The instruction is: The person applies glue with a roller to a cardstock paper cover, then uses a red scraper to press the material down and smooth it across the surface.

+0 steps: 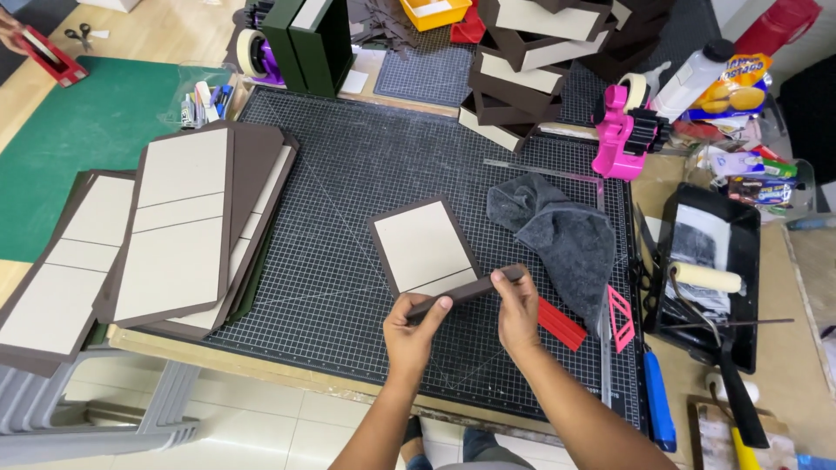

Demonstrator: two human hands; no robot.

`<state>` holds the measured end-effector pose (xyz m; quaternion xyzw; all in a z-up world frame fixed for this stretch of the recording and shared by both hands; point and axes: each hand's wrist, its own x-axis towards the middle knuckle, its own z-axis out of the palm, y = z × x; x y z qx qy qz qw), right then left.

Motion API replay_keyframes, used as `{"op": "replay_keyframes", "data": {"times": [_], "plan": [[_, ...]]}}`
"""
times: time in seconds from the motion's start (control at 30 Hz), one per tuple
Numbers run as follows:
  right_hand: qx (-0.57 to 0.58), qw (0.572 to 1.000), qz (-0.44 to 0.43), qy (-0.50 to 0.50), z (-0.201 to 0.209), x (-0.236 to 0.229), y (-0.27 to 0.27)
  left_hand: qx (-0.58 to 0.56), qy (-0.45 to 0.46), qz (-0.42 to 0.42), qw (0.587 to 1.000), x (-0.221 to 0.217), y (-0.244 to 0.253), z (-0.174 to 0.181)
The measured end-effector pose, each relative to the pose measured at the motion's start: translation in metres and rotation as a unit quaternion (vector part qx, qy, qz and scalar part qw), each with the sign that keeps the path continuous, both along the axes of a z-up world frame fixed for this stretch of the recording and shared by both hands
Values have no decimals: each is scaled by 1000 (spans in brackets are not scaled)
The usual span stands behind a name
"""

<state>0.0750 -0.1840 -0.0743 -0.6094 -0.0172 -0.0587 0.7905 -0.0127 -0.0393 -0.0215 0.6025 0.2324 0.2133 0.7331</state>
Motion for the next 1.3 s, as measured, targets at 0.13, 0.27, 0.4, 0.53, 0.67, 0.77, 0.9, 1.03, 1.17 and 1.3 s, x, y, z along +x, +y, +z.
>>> {"op": "replay_keyframes", "data": {"times": [0.13,0.27,0.4,0.53,0.67,0.77,0.9,1.03,1.17,1.3], "plan": [[-35,999,-9,12,-15,7,-12,-13,3,2,1000,1,-4,4],[-250,967,55,13,18,-1,-57,-8,-2,13,1000,3,-3,1],[-653,758,-7,3,-22,-18,-134,-2,2,3,1000,0,-5,5],[-750,660,-36,21,-62,-21,-144,-2,4,-6,1000,0,-2,5],[-699,710,-14,85,-81,-26,-146,-1,21,-23,1000,-8,-2,6],[-627,776,-55,38,6,-42,-94,-2,30,-27,999,-6,-2,0],[-490,841,-159,-166,67,-58,-44,-8,29,-27,999,-6,1,3],[-477,857,-104,-165,88,-86,-6,-3,48,-34,998,-7,2,9],[-572,794,-52,-200,65,-83,-13,-20,15,-39,999,-9,2,-4],[-679,709,-94,-163,81,-48,-37,-3,20,-33,999,-8,1,-2]]}}
